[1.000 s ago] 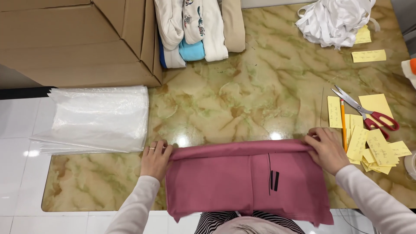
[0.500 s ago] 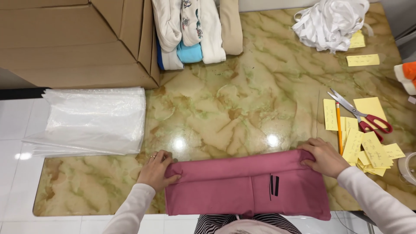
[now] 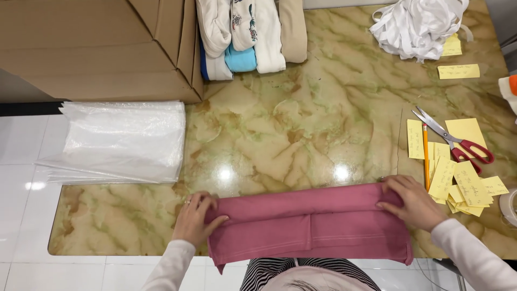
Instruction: Folding and rolling various t-shirts taken from a clothing rack and stacking them on a table.
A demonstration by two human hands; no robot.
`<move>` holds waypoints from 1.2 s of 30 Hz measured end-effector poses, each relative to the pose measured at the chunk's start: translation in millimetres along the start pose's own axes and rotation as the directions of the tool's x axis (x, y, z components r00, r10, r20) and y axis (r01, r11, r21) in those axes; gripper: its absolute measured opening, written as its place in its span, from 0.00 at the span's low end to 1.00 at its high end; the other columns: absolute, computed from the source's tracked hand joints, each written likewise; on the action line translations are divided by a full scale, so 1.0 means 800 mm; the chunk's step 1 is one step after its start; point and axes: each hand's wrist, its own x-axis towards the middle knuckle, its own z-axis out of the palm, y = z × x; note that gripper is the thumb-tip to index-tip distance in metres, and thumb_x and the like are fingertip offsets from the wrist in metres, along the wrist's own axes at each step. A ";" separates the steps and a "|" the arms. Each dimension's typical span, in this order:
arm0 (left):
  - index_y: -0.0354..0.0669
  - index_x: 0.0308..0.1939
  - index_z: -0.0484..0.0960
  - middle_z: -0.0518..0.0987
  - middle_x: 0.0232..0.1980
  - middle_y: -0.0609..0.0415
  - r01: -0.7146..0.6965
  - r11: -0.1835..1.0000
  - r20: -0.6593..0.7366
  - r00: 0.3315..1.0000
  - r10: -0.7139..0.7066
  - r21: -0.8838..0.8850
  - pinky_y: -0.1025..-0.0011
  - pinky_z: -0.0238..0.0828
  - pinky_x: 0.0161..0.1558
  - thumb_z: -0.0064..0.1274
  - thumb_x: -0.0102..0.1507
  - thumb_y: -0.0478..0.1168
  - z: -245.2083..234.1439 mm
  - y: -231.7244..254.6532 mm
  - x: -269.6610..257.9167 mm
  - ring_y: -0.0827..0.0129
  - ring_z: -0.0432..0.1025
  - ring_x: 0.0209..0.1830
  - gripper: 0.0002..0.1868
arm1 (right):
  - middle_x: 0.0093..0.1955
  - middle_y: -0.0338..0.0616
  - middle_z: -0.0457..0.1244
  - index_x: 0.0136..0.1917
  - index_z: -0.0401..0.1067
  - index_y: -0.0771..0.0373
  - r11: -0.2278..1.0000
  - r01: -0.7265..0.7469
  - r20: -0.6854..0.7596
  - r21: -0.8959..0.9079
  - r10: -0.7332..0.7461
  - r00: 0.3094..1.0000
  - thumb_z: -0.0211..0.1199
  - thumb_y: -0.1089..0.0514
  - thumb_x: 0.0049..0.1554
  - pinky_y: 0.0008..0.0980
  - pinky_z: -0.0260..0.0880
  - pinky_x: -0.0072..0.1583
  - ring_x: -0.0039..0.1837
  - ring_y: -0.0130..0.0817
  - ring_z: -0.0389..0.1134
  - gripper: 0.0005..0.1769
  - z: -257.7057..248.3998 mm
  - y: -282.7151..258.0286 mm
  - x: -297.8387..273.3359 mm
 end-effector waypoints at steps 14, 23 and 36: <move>0.56 0.49 0.78 0.74 0.60 0.53 -0.159 0.896 -0.161 0.956 0.244 0.415 0.50 0.69 0.54 0.69 0.46 0.53 0.012 0.005 0.016 0.51 0.70 0.56 0.29 | 0.61 0.43 0.64 0.58 0.74 0.48 0.971 0.013 -0.232 -0.239 -0.070 0.970 0.68 0.57 0.47 0.51 0.64 0.69 0.65 0.50 0.64 0.24 -0.011 -0.003 0.019; 0.53 0.52 0.76 0.76 0.57 0.54 -0.008 1.000 0.014 1.000 0.008 0.015 0.55 0.71 0.56 0.63 0.53 0.76 -0.007 0.024 0.014 0.57 0.72 0.56 0.39 | 0.62 0.38 0.71 0.63 0.72 0.48 0.982 -0.143 0.051 0.121 0.137 0.989 0.80 0.40 0.43 0.37 0.70 0.67 0.64 0.39 0.71 0.37 -0.010 -0.005 0.002; 0.56 0.44 0.76 0.72 0.53 0.53 -0.332 0.899 -0.005 0.938 0.347 0.285 0.55 0.67 0.47 0.74 0.45 0.61 0.015 0.028 0.020 0.53 0.69 0.51 0.32 | 0.60 0.42 0.62 0.52 0.73 0.46 0.970 0.069 -0.204 -0.234 -0.119 0.972 0.75 0.51 0.39 0.49 0.67 0.61 0.62 0.49 0.63 0.26 0.008 -0.017 -0.006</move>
